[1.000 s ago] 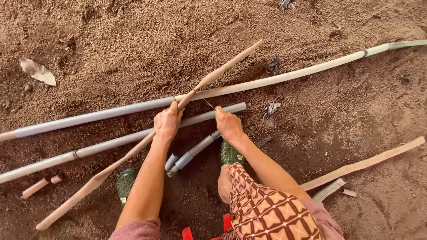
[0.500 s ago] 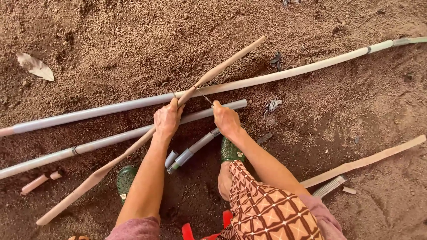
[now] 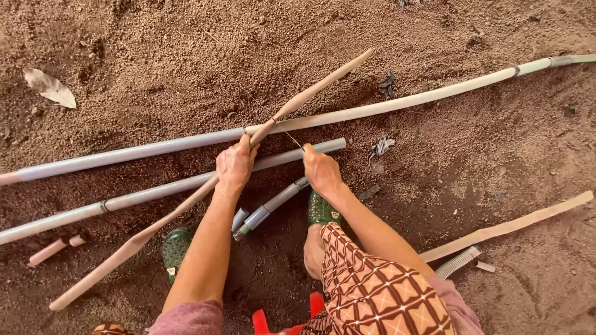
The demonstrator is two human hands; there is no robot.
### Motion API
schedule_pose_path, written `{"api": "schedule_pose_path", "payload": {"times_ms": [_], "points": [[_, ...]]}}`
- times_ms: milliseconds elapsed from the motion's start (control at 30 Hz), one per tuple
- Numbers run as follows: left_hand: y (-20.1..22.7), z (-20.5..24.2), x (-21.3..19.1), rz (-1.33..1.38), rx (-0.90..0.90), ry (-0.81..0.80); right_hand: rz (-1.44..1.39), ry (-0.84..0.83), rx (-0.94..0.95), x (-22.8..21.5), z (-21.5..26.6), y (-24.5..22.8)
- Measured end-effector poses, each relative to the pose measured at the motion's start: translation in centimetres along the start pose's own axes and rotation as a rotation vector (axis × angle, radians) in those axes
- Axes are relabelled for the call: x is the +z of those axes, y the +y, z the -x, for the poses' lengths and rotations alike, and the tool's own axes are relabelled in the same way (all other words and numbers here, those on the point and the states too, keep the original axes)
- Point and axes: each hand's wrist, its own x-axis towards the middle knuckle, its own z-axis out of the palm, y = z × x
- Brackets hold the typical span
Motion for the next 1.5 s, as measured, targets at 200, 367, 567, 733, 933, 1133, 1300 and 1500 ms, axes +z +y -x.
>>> {"api": "schedule_pose_path", "payload": {"times_ms": [200, 367, 567, 733, 933, 1133, 1300, 1500], "points": [[1.4, 1.2, -3.0, 0.066, -0.003, -0.027, 0.104, -0.033, -0.011, 0.7, -1.5, -0.3], [-0.1, 0.3, -0.2, 0.042, 0.001, 0.015, 0.058, -0.060, 0.009, 0.1, -1.5, -0.7], [-1.1, -0.4, 1.6, 0.026, 0.007, 0.031, 0.119, -0.010, 0.014, -0.5, -1.2, -0.9], [-0.7, -0.6, 0.4, 0.072, 0.024, 0.035, 0.052, 0.101, -0.025, -1.5, -0.7, -1.5], [3.2, -0.3, -5.6, 0.354, -0.114, -0.163, 0.089, 0.080, -0.058, -1.4, 0.6, -1.3], [3.5, -0.3, -6.9, 0.474, -0.083, -0.240, 0.115, 0.086, -0.062, -1.6, 0.8, -1.2], [2.0, -1.1, -3.3, 0.641, -0.164, -0.251, 0.111, 0.080, -0.039, -1.1, 0.8, -0.8], [2.5, -0.6, -3.1, 0.634, -0.216, -0.222, 0.079, 0.092, -0.029, 0.6, 0.4, 0.4]]}}
